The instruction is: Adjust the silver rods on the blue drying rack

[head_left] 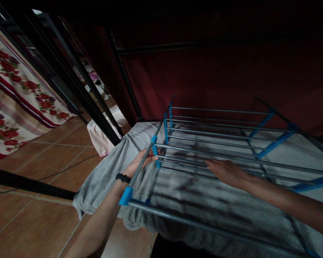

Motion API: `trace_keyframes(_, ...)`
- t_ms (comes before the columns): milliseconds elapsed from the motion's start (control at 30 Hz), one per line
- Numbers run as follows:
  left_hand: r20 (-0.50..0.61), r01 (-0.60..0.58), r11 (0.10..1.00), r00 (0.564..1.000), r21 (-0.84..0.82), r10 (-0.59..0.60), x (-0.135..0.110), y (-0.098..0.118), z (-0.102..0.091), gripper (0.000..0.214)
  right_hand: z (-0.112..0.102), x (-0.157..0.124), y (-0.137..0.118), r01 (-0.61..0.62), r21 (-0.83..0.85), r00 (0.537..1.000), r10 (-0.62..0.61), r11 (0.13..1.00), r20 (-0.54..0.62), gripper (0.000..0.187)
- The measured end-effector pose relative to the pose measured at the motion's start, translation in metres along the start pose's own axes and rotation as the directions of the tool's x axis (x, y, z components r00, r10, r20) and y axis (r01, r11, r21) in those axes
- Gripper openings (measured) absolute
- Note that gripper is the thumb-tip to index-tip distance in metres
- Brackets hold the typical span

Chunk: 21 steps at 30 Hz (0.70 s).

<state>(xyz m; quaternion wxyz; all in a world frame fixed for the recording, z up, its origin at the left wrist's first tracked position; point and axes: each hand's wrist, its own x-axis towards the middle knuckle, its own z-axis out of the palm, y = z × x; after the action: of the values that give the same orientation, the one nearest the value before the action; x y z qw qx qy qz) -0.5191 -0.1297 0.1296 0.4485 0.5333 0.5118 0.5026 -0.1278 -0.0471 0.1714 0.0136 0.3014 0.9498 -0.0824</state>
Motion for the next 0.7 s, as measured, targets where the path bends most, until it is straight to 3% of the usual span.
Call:
trace_keyframes(267, 0.018, 0.047, 0.998, 0.999, -0.038, -0.046, 0.003, -0.007, -0.003, 0.042, 0.011, 0.008, -0.008, 0.052, 0.006, 0.994, -0.052, 0.999, -0.1, 0.042)
trace_keyframes(500, 0.009, 0.05, 0.998, 0.999, 0.023, -0.05, 0.0, 0.001, 0.0, 0.038, 0.006, 0.047, -0.056, 0.176, 0.026, 0.978, -0.172, 0.984, -0.116, 0.039)
trace_keyframes(700, 0.027, 0.023, 1.0, 0.999, 0.019, -0.024, 0.001, 0.0, 0.0, 0.033, 0.002, 0.088, -0.093, 0.208, 0.088, 0.974, -0.198, 0.974, -0.112, 0.036)
